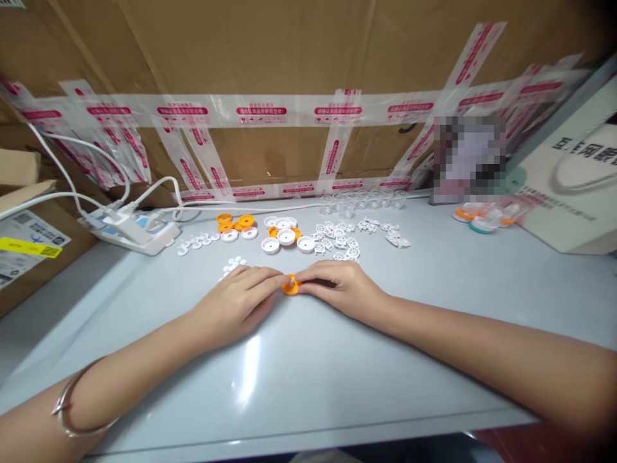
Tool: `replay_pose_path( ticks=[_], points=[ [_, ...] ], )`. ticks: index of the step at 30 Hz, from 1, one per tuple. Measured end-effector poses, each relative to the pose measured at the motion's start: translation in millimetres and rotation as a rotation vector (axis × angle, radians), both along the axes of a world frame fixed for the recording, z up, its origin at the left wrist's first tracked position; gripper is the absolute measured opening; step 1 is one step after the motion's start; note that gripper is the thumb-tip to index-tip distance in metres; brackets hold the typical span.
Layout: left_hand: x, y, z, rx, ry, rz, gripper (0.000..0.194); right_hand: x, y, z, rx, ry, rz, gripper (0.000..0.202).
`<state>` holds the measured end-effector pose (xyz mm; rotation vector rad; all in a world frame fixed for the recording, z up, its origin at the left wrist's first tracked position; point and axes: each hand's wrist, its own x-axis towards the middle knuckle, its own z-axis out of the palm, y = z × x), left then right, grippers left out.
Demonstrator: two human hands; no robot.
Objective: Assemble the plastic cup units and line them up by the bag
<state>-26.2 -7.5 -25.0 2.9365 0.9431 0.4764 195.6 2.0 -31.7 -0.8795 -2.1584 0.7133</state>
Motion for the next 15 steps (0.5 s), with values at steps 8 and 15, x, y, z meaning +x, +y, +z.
replay_pose_path(
  ticks=[8,15],
  points=[
    [-4.4,0.7,0.2,0.001,-0.114,-0.039,0.033,1.3,0.6,0.9,0.046,-0.002,0.015,0.017],
    [-5.5,1.5,0.9,0.029,-0.089,-0.078,0.035,2.8,1.9,-2.0,0.170,-0.031,0.059,0.019]
  ],
)
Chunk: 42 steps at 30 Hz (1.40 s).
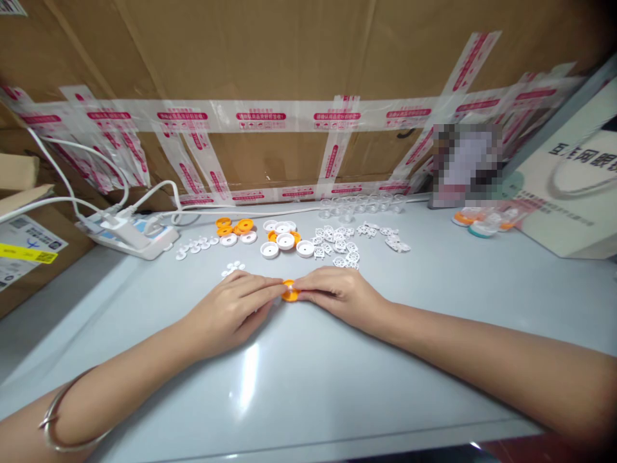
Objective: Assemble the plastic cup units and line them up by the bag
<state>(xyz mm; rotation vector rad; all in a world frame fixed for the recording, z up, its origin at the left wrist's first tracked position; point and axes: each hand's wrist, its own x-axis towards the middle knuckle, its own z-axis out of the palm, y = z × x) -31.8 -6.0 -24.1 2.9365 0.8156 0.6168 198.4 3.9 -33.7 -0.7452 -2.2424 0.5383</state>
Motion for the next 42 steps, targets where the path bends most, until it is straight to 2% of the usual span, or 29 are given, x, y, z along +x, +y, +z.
replay_pose_path(
  ticks=[25,34,42],
  points=[
    [-1.3,-0.2,1.2,0.014,0.062,-0.005,0.036,1.4,0.8,-1.8,0.047,-0.042,0.025,0.020],
    [0.2,-2.4,1.1,0.069,0.119,0.018,0.037,-0.8,0.6,-3.7,0.088,-0.110,0.016,0.021],
    [4.7,-6.4,5.9,0.196,0.207,0.022,0.036,-2.0,-0.1,-3.4,0.109,-0.086,0.016,0.018]
  ],
)
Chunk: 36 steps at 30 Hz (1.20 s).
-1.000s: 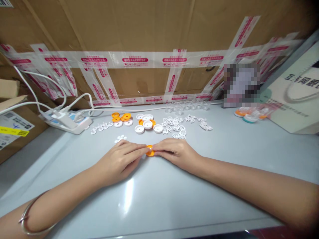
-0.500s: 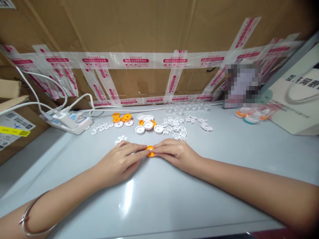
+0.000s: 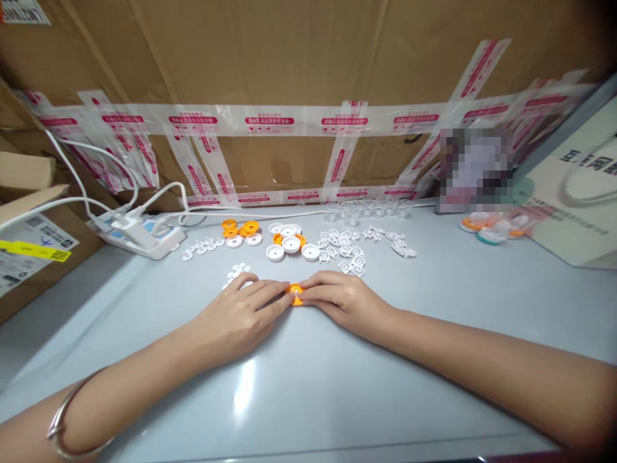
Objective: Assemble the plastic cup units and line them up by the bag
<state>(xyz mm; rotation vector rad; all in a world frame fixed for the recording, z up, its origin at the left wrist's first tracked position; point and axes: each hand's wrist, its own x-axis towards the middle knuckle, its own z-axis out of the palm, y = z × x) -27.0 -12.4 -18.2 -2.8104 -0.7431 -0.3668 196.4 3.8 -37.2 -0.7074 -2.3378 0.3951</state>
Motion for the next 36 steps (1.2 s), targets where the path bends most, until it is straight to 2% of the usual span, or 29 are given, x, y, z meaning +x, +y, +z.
replay_pose_path(
  ticks=[10,23,28,31,33,36],
  points=[
    [-1,0,-2.3,-0.043,-0.064,-0.002,0.035,0,-2,2.0,-0.023,0.038,-0.001,0.019],
    [0,-1,-3.3,-0.072,-0.052,0.002,0.037,-1,0,0.4,-0.004,0.000,0.003,0.019],
    [-8,6,2.9,-0.070,-0.146,-0.001,0.031,0,0,-0.7,0.007,0.038,0.020,0.019],
    [-28,24,11.2,-0.043,-0.319,0.120,0.023,1,1,-3.6,0.016,0.068,0.013,0.018],
    [-45,39,15.4,-0.145,-0.355,0.260,0.022,2,1,-4.9,0.005,0.079,0.008,0.017],
    [-66,57,15.7,-0.302,-0.286,0.351,0.023,1,1,-4.2,-0.037,0.093,0.017,0.017]
  ],
)
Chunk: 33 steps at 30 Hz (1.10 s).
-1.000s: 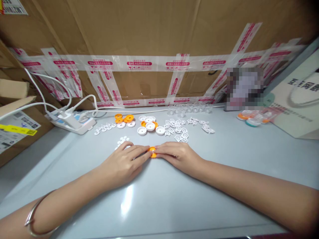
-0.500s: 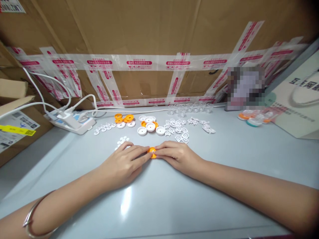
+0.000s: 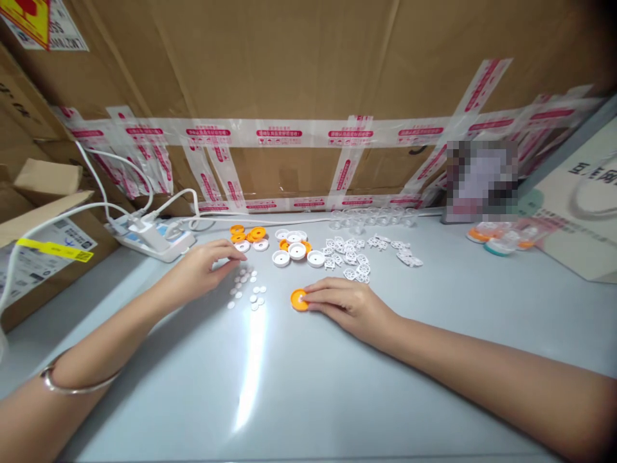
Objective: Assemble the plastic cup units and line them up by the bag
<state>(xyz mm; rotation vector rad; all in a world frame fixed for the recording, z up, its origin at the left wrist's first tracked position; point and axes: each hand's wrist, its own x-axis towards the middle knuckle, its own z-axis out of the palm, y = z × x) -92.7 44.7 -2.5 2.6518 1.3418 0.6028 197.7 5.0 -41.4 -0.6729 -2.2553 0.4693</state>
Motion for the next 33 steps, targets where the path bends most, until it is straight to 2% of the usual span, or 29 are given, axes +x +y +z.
replay_pose_path(
  ticks=[6,13,19,23,27,30,33],
  points=[
    [-6,9,-10.4,-0.142,0.035,-0.042,0.025,-1,-1,5.1,-0.066,0.007,0.000,0.016],
    [-2,9,-17.0,-0.138,-0.009,-0.046,0.022,-1,-2,10.1,-0.109,-0.042,-0.032,0.019],
    [-1,6,-12.6,-0.114,0.065,-0.022,0.022,-2,-4,10.6,-0.147,-0.098,-0.070,0.028],
    [4,1,-10.1,-0.050,0.133,0.049,0.021,-2,-4,8.0,-0.144,-0.119,-0.064,0.032],
    [21,-14,-8.5,0.116,0.113,0.117,0.019,-2,-4,7.1,-0.149,-0.142,-0.063,0.033],
    [43,-34,-7.2,0.229,-0.021,0.015,0.013,-3,-4,7.7,-0.153,-0.160,-0.062,0.032],
    [63,-51,-9.1,0.279,-0.096,-0.212,0.014,-4,-4,7.9,-0.143,-0.159,-0.061,0.032]
  ],
)
